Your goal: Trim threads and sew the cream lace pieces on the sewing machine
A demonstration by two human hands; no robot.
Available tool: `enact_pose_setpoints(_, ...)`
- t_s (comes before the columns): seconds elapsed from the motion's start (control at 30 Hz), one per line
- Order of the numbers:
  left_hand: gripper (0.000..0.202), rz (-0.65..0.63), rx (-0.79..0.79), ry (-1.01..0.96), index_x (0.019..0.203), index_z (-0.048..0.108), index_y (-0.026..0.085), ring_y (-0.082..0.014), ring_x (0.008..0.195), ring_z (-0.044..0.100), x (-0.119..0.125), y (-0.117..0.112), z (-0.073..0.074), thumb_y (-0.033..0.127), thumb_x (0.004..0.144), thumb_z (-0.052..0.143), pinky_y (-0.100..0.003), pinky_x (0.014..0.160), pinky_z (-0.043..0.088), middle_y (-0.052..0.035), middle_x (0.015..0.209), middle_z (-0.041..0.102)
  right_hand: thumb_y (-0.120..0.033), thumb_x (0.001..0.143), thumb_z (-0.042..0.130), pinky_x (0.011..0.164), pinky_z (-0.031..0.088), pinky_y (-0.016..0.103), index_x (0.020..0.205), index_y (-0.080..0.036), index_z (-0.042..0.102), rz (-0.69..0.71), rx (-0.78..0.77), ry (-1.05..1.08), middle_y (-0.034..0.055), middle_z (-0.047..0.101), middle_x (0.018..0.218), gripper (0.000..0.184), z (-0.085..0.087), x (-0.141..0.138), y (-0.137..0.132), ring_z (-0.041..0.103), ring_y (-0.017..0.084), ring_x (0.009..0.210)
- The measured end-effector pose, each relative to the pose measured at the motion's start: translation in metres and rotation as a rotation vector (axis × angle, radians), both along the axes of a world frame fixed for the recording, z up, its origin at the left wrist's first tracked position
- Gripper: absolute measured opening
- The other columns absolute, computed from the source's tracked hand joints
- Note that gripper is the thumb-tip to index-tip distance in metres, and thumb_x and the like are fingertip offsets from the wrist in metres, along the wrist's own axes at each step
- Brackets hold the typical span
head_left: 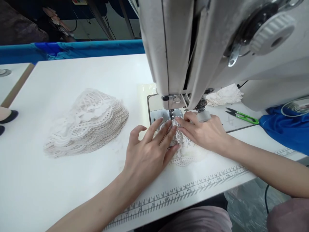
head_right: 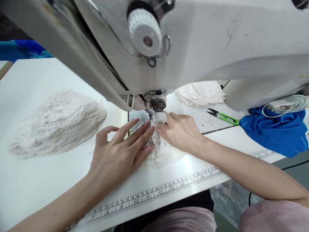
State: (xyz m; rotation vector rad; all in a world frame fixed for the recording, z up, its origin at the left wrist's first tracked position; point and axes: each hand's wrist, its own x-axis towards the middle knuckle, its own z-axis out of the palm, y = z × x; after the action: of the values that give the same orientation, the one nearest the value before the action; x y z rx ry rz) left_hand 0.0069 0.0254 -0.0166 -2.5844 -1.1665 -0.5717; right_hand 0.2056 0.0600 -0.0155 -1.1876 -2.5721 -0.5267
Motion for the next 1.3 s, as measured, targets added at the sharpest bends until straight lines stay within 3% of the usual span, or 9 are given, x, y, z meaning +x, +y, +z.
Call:
enact_pose_setpoints(0.3, 0.035, 0.024, 0.008, 0.02, 0.123, 0.058, 0.017, -0.0283, 0.12, 0.055, 0.0, 0.002, -0.001, 0.036, 0.095, 0.048, -0.045, 0.086, 0.033, -0.0086, 0.121, 0.065, -0.032, 0.094, 0.051, 0.047, 0.016, 0.027, 0.113, -0.022, 0.068, 0.005, 0.018, -0.022, 0.0054, 0.069, 0.089, 0.027, 0.0, 0.001, 0.003, 0.05, 0.013, 0.062)
enact_pose_setpoints(0.53, 0.034, 0.073, -0.01, 0.04, 0.123, 0.058, 0.019, -0.0255, 0.122, 0.054, 0.002, -0.001, 0.0, 0.036, 0.096, 0.048, -0.044, 0.089, 0.034, -0.0067, 0.123, 0.064, -0.036, 0.1, 0.036, 0.048, 0.016, 0.028, 0.118, -0.025, 0.065, -0.071, -0.119, -0.062, 0.0061, 0.068, 0.095, 0.036, 0.005, -0.001, 0.0, 0.052, 0.013, 0.067)
enact_pose_setpoints(1.07, 0.037, 0.088, -0.083, 0.006, 0.127, 0.056, 0.019, -0.0296, 0.124, 0.05, 0.001, 0.006, -0.002, 0.037, 0.096, 0.046, -0.048, 0.09, 0.033, -0.0084, 0.129, 0.06, -0.029, 0.099, 0.041, 0.051, 0.022, 0.03, 0.12, -0.023, 0.064, -0.045, -0.056, -0.069, 0.0077, 0.067, 0.1, 0.032, 0.005, 0.001, 0.007, 0.055, 0.016, 0.071)
enact_pose_setpoints(1.2, 0.037, 0.091, -0.049, 0.014, 0.128, 0.055, 0.02, -0.0313, 0.12, 0.053, 0.0, 0.005, -0.001, 0.036, 0.095, 0.048, -0.048, 0.089, 0.033, -0.0091, 0.129, 0.06, -0.025, 0.096, 0.045, 0.053, 0.024, 0.029, 0.104, -0.022, 0.069, -0.023, -0.187, -0.002, 0.0049, 0.067, 0.102, 0.026, 0.019, 0.008, 0.003, 0.055, 0.015, 0.072)
enact_pose_setpoints(1.3, 0.03, 0.032, -0.01, -0.005, 0.119, 0.06, 0.021, -0.0288, 0.104, 0.059, -0.004, 0.002, 0.005, 0.035, 0.093, 0.053, -0.044, 0.082, 0.036, -0.0075, 0.12, 0.065, -0.034, 0.089, 0.058, 0.051, 0.024, 0.027, 0.098, -0.022, 0.067, 0.037, -0.47, 0.092, 0.0002, 0.066, 0.096, 0.018, 0.035, 0.015, -0.001, 0.052, 0.012, 0.063)
